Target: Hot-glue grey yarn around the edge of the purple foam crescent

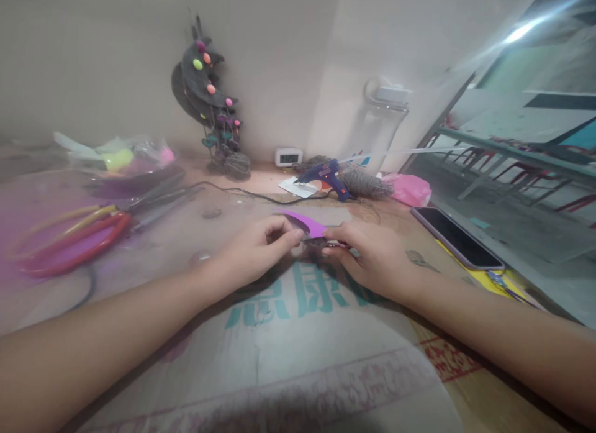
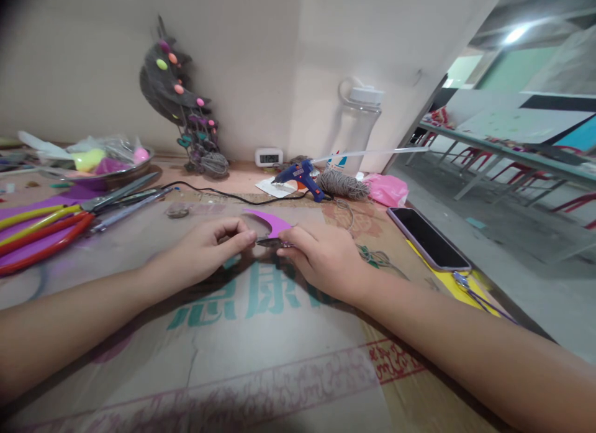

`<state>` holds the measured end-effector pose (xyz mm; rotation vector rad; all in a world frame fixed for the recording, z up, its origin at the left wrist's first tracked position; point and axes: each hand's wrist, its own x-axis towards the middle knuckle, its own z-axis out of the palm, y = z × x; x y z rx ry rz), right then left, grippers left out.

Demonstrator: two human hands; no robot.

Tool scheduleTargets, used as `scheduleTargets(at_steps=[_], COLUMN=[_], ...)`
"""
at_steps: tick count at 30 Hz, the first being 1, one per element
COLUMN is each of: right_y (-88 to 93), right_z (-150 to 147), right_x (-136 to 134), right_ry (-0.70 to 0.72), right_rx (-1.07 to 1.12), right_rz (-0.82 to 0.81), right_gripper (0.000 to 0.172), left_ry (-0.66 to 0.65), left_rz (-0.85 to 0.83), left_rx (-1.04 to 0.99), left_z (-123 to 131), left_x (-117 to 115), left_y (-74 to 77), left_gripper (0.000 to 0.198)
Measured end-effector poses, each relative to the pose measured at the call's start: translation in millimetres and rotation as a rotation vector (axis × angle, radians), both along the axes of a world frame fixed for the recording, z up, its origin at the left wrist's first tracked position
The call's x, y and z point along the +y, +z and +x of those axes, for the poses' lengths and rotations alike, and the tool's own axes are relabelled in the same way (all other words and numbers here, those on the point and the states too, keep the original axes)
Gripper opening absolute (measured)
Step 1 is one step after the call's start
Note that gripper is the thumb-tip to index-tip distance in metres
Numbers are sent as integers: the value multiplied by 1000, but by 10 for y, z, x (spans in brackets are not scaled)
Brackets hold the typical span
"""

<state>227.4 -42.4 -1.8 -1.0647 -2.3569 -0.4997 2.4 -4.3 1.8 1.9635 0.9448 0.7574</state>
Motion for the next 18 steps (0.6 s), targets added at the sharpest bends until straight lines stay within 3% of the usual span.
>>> scheduleTargets(at_steps=[18], right_y=[-8], right_z=[-2], right_x=[-3], right_ry=[33], right_rx=[48], right_rz=[-16], right_gripper=[19], left_ry=[-13], left_rz=[23], left_rx=[11], left_z=[-13], left_x=[28], left_y=[-40], left_gripper=[37])
